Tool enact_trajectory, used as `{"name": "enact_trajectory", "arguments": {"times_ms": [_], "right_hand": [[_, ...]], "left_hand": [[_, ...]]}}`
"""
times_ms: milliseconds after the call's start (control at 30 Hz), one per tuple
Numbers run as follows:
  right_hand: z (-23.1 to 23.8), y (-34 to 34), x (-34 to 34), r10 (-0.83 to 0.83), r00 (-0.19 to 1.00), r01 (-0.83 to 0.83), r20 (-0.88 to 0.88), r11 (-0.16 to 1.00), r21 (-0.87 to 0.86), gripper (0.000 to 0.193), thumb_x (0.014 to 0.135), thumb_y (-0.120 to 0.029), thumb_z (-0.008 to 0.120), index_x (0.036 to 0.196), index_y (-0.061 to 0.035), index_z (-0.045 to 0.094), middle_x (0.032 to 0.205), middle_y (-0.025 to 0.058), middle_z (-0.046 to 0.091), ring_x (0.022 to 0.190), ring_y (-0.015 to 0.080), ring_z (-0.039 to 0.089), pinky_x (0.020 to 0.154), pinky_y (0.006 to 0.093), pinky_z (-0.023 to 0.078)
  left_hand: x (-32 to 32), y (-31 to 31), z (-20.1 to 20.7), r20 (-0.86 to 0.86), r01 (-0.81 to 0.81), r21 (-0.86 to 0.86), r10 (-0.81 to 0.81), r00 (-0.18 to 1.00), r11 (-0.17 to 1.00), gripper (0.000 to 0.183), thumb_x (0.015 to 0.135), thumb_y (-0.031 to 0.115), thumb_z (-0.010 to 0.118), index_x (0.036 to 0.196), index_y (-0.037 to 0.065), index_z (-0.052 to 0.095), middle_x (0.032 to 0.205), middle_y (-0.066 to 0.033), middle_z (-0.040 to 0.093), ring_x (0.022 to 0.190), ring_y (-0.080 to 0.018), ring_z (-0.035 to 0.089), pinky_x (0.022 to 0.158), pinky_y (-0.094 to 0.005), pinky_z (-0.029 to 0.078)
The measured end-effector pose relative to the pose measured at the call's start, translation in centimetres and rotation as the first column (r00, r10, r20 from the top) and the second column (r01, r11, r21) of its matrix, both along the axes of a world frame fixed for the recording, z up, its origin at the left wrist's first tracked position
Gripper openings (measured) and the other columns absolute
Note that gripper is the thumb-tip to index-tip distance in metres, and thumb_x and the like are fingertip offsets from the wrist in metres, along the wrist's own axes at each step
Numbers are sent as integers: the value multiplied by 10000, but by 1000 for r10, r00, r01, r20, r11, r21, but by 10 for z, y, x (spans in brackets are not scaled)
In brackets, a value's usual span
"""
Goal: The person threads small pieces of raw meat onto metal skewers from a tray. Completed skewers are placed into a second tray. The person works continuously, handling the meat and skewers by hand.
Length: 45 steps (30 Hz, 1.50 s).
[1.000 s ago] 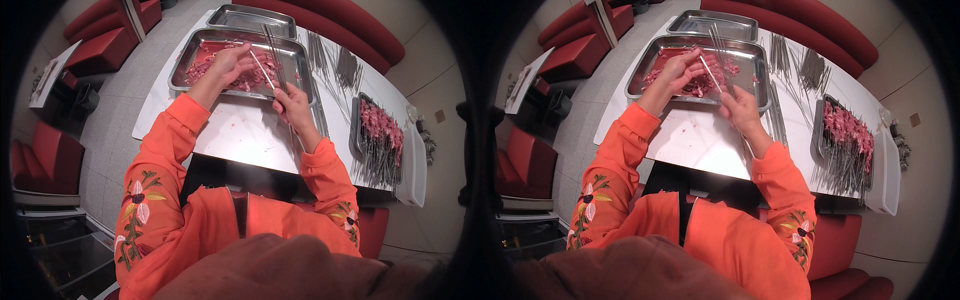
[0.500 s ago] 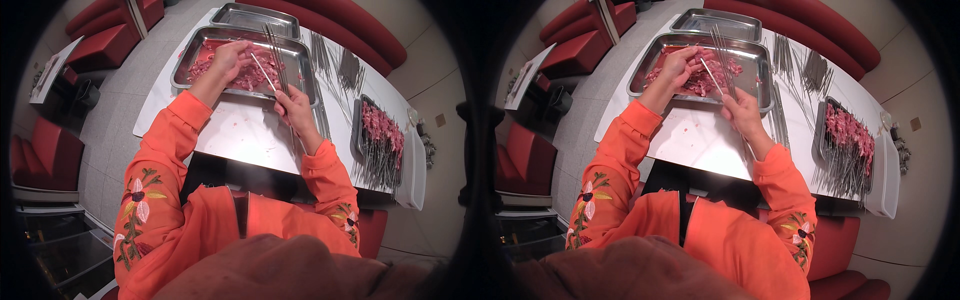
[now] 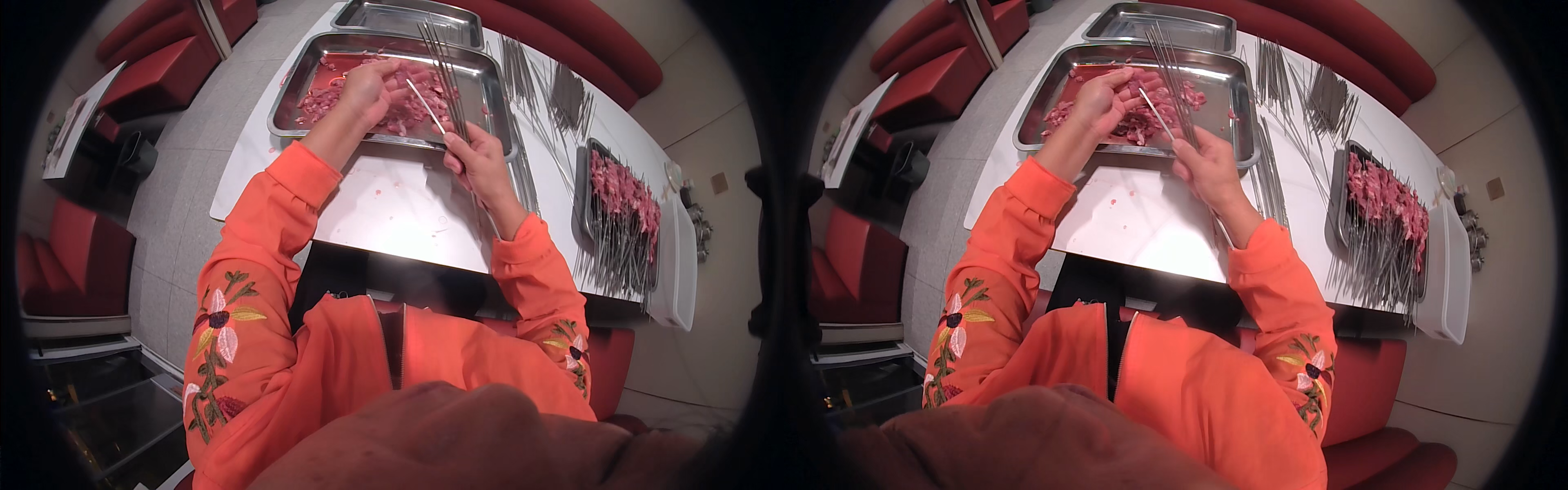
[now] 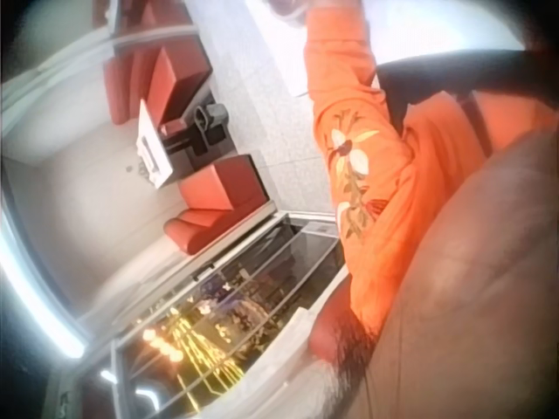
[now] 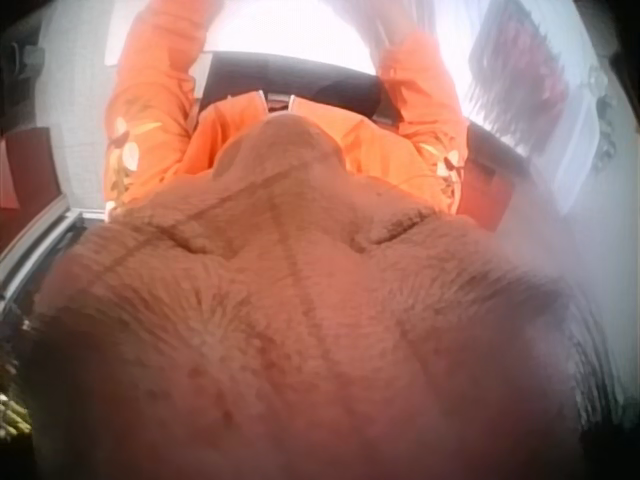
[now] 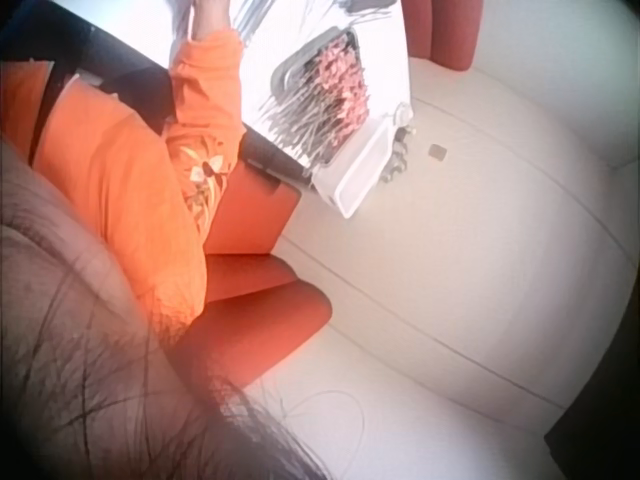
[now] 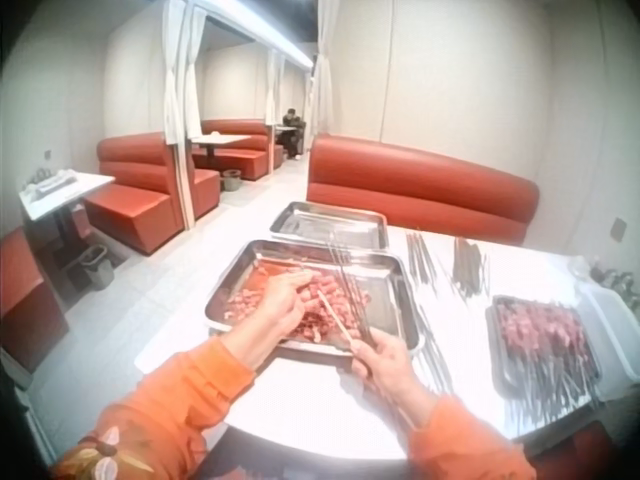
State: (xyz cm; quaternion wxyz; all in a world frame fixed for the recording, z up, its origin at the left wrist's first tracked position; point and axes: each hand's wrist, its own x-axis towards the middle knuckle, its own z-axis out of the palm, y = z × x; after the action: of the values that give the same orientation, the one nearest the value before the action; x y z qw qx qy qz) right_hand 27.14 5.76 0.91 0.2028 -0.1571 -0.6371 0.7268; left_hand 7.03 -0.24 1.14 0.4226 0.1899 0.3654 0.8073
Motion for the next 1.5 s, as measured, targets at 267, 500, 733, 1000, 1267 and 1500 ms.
{"name": "enact_trajectory", "arguments": {"times_ms": [267, 500, 733, 1000, 1267, 1500], "right_hand": [[2, 1, -2, -30, 997, 29, 69, 999, 17, 232, 922, -170, 503, 1091, -32, 579, 563, -42, 441, 404, 15, 327, 353, 176, 219], [0, 10, 1, -70, 996, 66, 61, 995, 69, 205, 917, -152, 505, 1075, -39, 569, 578, -33, 447, 401, 25, 323, 344, 180, 224], [5, 13, 1, -98, 995, 98, 6, 995, -6, 197, 915, -145, 507, 1055, -19, 566, 583, -33, 447, 411, 25, 330, 346, 181, 221], [5, 17, 4, -63, 998, 63, 15, 998, 5, 217, 918, -150, 507, 1070, -4, 561, 582, -37, 442, 419, 21, 329, 351, 178, 221], [7, 15, 4, -32, 999, 32, 3, 999, -23, 201, 909, -132, 517, 1055, -2, 563, 595, -29, 441, 465, 29, 369, 373, 179, 232], [7, 16, 6, -30, 999, 30, 13, 1000, -8, 195, 908, -134, 520, 1047, -5, 564, 596, -30, 442, 465, 30, 373, 374, 181, 230]], "left_hand": [[15, 4, 5, -129, -33, -74, 23, 991, 997, 227, 928, 93, 398, 1027, -86, 494, 1052, -240, 588, 984, -303, 606, 876, -404, 512], [37, 2, 4, -194, 106, -203, -146, 970, 973, 226, 906, 114, 463, 955, -84, 558, 924, -204, 623, 850, -293, 654, 745, -360, 561], [-34, 17, -11, -978, -507, -194, -205, 36, 840, 238, 794, 249, 645, 947, 69, 668, 850, -115, 657, 801, -274, 636, 718, -391, 499], [-41, 5, 0, -900, -465, -436, -377, 218, 770, 110, 778, 169, 665, 805, 64, 655, 783, -79, 650, 771, -175, 609, 668, -298, 466], [-47, -7, -1, -918, -425, -384, -290, 271, 819, 178, 803, 200, 650, 884, 42, 651, 812, -42, 659, 737, -127, 601, 664, -267, 457], [-13, -2, -1, -864, -655, -375, -504, -11, 656, 202, 736, 216, 661, 909, 114, 671, 831, -100, 662, 815, -260, 635, 703, -370, 480]]}}
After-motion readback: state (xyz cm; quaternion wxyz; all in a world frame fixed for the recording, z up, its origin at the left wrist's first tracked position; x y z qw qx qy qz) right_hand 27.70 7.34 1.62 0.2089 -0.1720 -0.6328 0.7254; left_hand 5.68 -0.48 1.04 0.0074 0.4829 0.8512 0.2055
